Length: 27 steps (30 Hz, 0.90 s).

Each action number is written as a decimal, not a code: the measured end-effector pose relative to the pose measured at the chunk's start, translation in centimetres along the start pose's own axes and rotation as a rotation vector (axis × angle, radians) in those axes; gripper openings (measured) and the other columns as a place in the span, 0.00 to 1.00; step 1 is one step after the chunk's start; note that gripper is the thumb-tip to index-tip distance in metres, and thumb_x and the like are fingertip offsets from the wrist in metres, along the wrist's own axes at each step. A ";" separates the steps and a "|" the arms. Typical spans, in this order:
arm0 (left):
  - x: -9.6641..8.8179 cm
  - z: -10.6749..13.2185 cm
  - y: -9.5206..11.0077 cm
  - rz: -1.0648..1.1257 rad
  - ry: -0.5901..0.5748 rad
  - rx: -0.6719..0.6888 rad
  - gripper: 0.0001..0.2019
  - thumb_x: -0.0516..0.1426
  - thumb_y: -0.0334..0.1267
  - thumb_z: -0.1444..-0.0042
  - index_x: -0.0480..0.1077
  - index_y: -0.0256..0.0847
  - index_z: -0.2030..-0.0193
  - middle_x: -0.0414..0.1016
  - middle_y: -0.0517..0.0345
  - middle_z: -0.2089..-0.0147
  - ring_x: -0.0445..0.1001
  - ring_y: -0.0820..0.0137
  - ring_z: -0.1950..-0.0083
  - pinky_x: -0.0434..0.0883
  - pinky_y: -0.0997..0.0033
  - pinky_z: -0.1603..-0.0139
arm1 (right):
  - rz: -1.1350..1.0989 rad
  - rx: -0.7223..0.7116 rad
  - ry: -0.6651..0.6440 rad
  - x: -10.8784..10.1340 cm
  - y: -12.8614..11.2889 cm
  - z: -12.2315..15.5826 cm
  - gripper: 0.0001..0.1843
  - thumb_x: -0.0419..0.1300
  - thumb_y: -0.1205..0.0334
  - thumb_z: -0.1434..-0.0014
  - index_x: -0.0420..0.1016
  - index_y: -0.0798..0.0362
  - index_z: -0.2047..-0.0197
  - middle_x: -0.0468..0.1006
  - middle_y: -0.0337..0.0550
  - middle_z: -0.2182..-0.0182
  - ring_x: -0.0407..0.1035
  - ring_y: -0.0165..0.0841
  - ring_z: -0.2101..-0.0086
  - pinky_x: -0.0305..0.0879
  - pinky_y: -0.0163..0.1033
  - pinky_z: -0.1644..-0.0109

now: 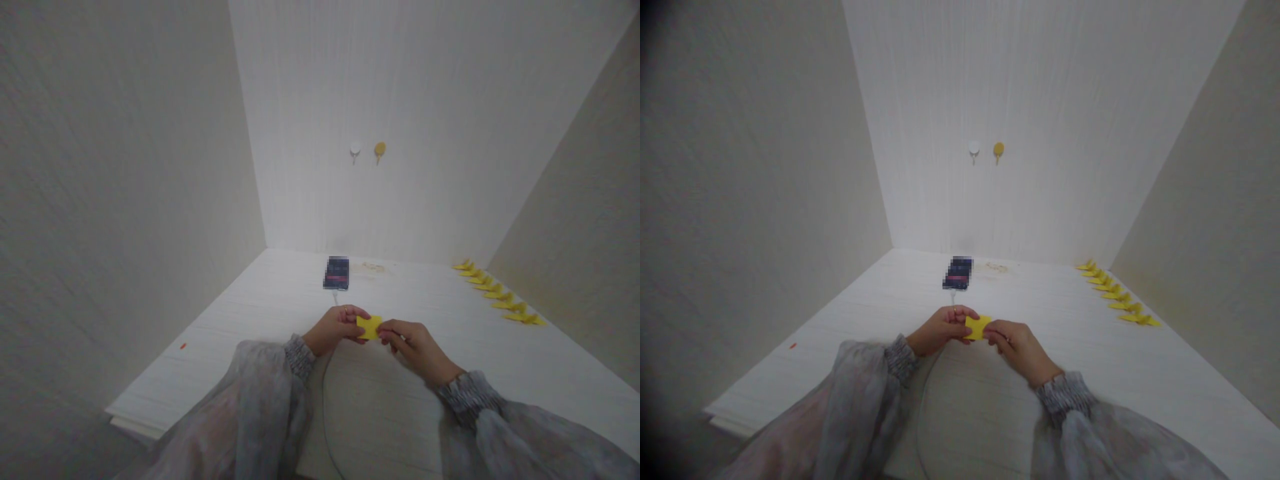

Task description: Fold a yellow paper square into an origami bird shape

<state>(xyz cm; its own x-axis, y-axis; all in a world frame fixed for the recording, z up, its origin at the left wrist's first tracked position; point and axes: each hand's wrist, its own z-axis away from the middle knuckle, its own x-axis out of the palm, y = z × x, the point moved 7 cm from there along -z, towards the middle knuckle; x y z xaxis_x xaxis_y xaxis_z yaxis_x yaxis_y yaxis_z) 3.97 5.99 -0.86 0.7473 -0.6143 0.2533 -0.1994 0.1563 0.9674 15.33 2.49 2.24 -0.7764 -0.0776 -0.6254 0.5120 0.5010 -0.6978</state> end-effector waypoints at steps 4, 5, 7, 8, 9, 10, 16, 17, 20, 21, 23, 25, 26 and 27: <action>-0.2 -0.2 -0.3 -0.063 -0.001 -0.024 0.16 0.58 0.28 0.64 0.66 0.32 0.64 0.71 0.55 0.69 0.70 0.76 0.73 0.68 0.78 0.76 | 0.007 -0.018 -0.111 0.4 -0.1 0.1 0.12 0.52 0.58 0.46 0.73 0.53 0.67 0.73 0.42 0.75 0.65 0.27 0.79 0.62 0.32 0.75; -0.3 -0.2 -0.3 -0.080 -0.002 -0.025 0.15 0.58 0.27 0.64 0.66 0.32 0.64 0.71 0.54 0.69 0.70 0.76 0.74 0.67 0.78 0.77 | -0.009 -0.008 -0.140 0.6 0.0 0.1 0.12 0.52 0.57 0.47 0.73 0.53 0.66 0.74 0.42 0.75 0.66 0.27 0.79 0.62 0.33 0.75; -0.3 -0.3 -0.2 -0.105 -0.001 -0.021 0.15 0.57 0.27 0.65 0.66 0.32 0.65 0.71 0.54 0.69 0.69 0.76 0.74 0.67 0.79 0.78 | -0.040 0.021 -0.174 0.9 0.3 0.1 0.12 0.54 0.57 0.48 0.73 0.54 0.65 0.74 0.42 0.75 0.66 0.28 0.79 0.63 0.33 0.74; -0.3 -0.3 -0.2 -0.115 -0.002 -0.016 0.15 0.57 0.27 0.65 0.66 0.32 0.65 0.72 0.53 0.68 0.70 0.75 0.74 0.67 0.79 0.78 | -0.055 0.037 -0.179 1.0 0.5 0.1 0.12 0.55 0.58 0.49 0.73 0.54 0.65 0.74 0.42 0.76 0.66 0.28 0.78 0.63 0.33 0.74; -0.3 -0.3 -0.2 -0.123 -0.005 -0.011 0.15 0.58 0.27 0.65 0.66 0.32 0.65 0.72 0.53 0.68 0.70 0.75 0.73 0.67 0.79 0.78 | -0.073 0.054 -0.179 1.1 0.7 0.1 0.12 0.56 0.58 0.50 0.73 0.55 0.64 0.73 0.42 0.77 0.66 0.28 0.78 0.62 0.33 0.74; -0.3 -0.3 -0.1 -0.128 -0.007 -0.006 0.16 0.58 0.27 0.65 0.66 0.32 0.65 0.72 0.53 0.67 0.70 0.75 0.73 0.67 0.79 0.78 | -0.094 0.073 -0.177 1.2 1.0 0.1 0.12 0.56 0.59 0.51 0.73 0.55 0.64 0.73 0.41 0.78 0.66 0.28 0.78 0.62 0.33 0.73; -0.1 -0.2 -0.5 -0.147 -0.033 -0.026 0.17 0.60 0.30 0.65 0.66 0.33 0.64 0.71 0.55 0.70 0.70 0.74 0.72 0.67 0.78 0.77 | -0.253 0.232 -0.185 1.8 2.5 0.2 0.12 0.57 0.58 0.53 0.70 0.57 0.67 0.71 0.39 0.81 0.64 0.26 0.81 0.61 0.32 0.77; 0.0 -0.2 -0.5 -0.148 -0.039 -0.029 0.17 0.60 0.30 0.65 0.66 0.33 0.64 0.71 0.55 0.70 0.70 0.74 0.72 0.67 0.78 0.77 | -0.253 0.247 -0.184 1.8 2.5 0.3 0.12 0.56 0.57 0.52 0.71 0.57 0.68 0.71 0.39 0.81 0.63 0.25 0.82 0.60 0.31 0.78; 0.3 -0.1 -0.5 -0.136 -0.072 -0.045 0.17 0.60 0.30 0.64 0.66 0.33 0.63 0.71 0.55 0.69 0.70 0.75 0.71 0.67 0.79 0.76 | -0.156 0.202 -0.175 1.6 1.6 0.2 0.14 0.51 0.55 0.48 0.71 0.56 0.69 0.70 0.39 0.83 0.60 0.23 0.85 0.56 0.29 0.82; 0.4 0.0 -0.6 -0.129 -0.079 -0.050 0.17 0.60 0.30 0.64 0.66 0.34 0.63 0.71 0.55 0.69 0.70 0.75 0.71 0.67 0.79 0.76 | -0.107 0.163 -0.170 1.5 1.1 0.2 0.14 0.50 0.55 0.47 0.72 0.56 0.69 0.70 0.38 0.84 0.59 0.23 0.86 0.54 0.28 0.83; 0.3 0.0 -0.6 -0.110 -0.074 -0.048 0.16 0.60 0.31 0.63 0.66 0.33 0.64 0.71 0.55 0.69 0.70 0.75 0.71 0.67 0.79 0.76 | -0.010 0.073 -0.153 1.2 0.0 0.2 0.14 0.48 0.56 0.45 0.72 0.54 0.67 0.69 0.36 0.85 0.57 0.22 0.87 0.54 0.28 0.83; 0.0 -0.1 -0.5 -0.080 -0.046 -0.028 0.15 0.60 0.32 0.62 0.66 0.33 0.64 0.71 0.56 0.69 0.70 0.75 0.71 0.67 0.78 0.75 | 0.090 -0.023 -0.121 0.8 -0.8 0.4 0.14 0.46 0.58 0.43 0.71 0.54 0.66 0.69 0.36 0.85 0.59 0.23 0.86 0.55 0.29 0.81; -0.2 -0.1 -0.5 -0.060 -0.031 -0.016 0.15 0.59 0.33 0.62 0.66 0.33 0.63 0.71 0.56 0.70 0.70 0.75 0.72 0.67 0.78 0.75 | 0.146 -0.074 -0.103 0.6 -1.2 0.5 0.14 0.46 0.59 0.43 0.71 0.53 0.65 0.70 0.37 0.85 0.61 0.24 0.85 0.57 0.30 0.79; -0.4 -0.2 -0.4 -0.040 -0.017 -0.007 0.15 0.60 0.33 0.62 0.67 0.33 0.63 0.70 0.57 0.71 0.70 0.76 0.73 0.67 0.78 0.75 | 0.206 -0.128 -0.080 0.4 -1.5 0.6 0.14 0.46 0.61 0.43 0.71 0.53 0.64 0.71 0.38 0.84 0.63 0.25 0.83 0.58 0.30 0.77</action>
<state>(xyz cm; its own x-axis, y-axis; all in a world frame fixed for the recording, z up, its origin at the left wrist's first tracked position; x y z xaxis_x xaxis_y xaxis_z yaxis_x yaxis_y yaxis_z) 3.87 6.27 -1.36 0.7439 -0.6328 0.2148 -0.1652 0.1373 0.9767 14.45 1.22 2.81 -0.6265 -0.0282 -0.7789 0.6016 0.6178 -0.5063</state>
